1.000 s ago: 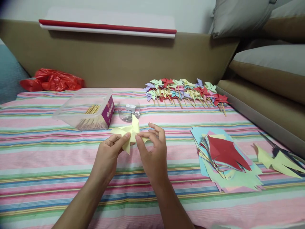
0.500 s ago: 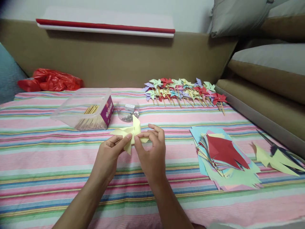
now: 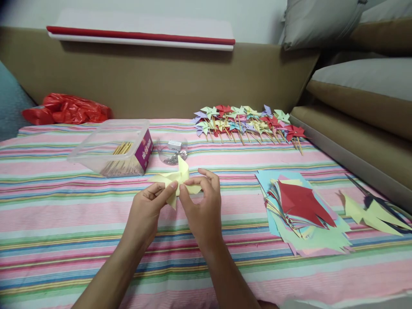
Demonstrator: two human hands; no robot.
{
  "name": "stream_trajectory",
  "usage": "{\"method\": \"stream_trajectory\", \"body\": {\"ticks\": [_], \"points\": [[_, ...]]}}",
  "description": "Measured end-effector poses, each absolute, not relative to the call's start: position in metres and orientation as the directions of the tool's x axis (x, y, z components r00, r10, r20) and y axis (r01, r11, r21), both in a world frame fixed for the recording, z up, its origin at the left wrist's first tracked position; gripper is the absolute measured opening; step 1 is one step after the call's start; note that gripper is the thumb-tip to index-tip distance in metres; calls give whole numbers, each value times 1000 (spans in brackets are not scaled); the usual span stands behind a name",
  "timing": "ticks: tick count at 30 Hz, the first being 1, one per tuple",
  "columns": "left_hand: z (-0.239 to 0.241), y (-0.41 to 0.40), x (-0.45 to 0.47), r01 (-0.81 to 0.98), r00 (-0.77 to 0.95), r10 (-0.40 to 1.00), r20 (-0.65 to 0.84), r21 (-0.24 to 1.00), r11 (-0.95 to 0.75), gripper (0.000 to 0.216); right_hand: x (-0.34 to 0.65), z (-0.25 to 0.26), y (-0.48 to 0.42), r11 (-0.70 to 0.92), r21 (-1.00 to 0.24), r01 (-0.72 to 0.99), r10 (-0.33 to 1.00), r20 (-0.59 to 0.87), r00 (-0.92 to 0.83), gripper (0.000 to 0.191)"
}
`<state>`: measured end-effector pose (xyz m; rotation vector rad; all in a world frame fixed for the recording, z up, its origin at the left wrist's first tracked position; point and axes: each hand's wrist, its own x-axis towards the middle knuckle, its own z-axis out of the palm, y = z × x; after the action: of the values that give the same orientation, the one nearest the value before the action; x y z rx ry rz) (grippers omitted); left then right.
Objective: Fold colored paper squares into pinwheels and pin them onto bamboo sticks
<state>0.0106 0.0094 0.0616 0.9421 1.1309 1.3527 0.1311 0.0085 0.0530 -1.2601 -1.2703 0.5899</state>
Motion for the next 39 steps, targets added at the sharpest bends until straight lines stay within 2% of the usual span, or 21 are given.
{"method": "stream_trajectory", "body": {"ticks": [3,4,8,11,14,16,19,21,22,23,24,25,29,33,34,36,39], "points": [[62,9,10,-216,-97,995,-36,976,14,34,131,52,10,250,-944,215,898,309,312,38],[62,9,9,-186,-94,995,-20,983,3,36,132,52,11,233,-953,195,908,285,307,41],[64,11,3,16,-64,998,11,1000,-10,40,138,52,15,166,-973,158,966,192,171,18],[69,10,0,177,-58,997,53,983,-43,37,140,51,16,98,-994,56,985,105,138,26],[74,0,3,358,-90,982,166,926,-123,35,146,46,19,57,-990,-128,972,26,232,40],[76,-9,5,425,-65,974,215,890,-168,33,155,43,25,116,-985,-127,937,67,342,41],[77,-16,3,523,-22,973,228,832,-183,30,169,49,48,266,-956,127,856,295,426,34],[78,-15,-1,605,-26,969,244,776,-179,27,173,66,71,356,-889,286,834,441,331,29],[80,-14,-4,642,-33,969,245,748,-168,25,171,77,85,414,-808,419,823,529,206,28],[81,-12,-7,674,-37,971,235,723,-150,23,166,89,100,472,-677,565,811,585,23,29],[82,-10,-11,700,-41,976,216,703,-126,22,159,100,116,522,-490,698,798,569,-198,32],[83,-8,-14,717,-42,981,189,689,-103,21,149,110,132,552,-411,725,793,527,-306,30],[81,0,-19,732,-48,991,121,679,-47,18,104,121,193,648,-219,729,759,254,-599,20],[78,7,-22,717,-54,994,92,697,-26,17,73,100,230,667,-83,740,740,-43,-671,10],[79,8,-24,712,-58,995,82,702,-17,17,69,94,235,663,-54,746,740,-102,-665,14],[81,10,-29,706,-76,995,65,708,7,18,65,85,241,652,-1,758,743,-195,-640,21],[84,10,-36,698,-92,994,57,716,24,21,62,78,244,637,58,768,750,-277,-601,22]]}}
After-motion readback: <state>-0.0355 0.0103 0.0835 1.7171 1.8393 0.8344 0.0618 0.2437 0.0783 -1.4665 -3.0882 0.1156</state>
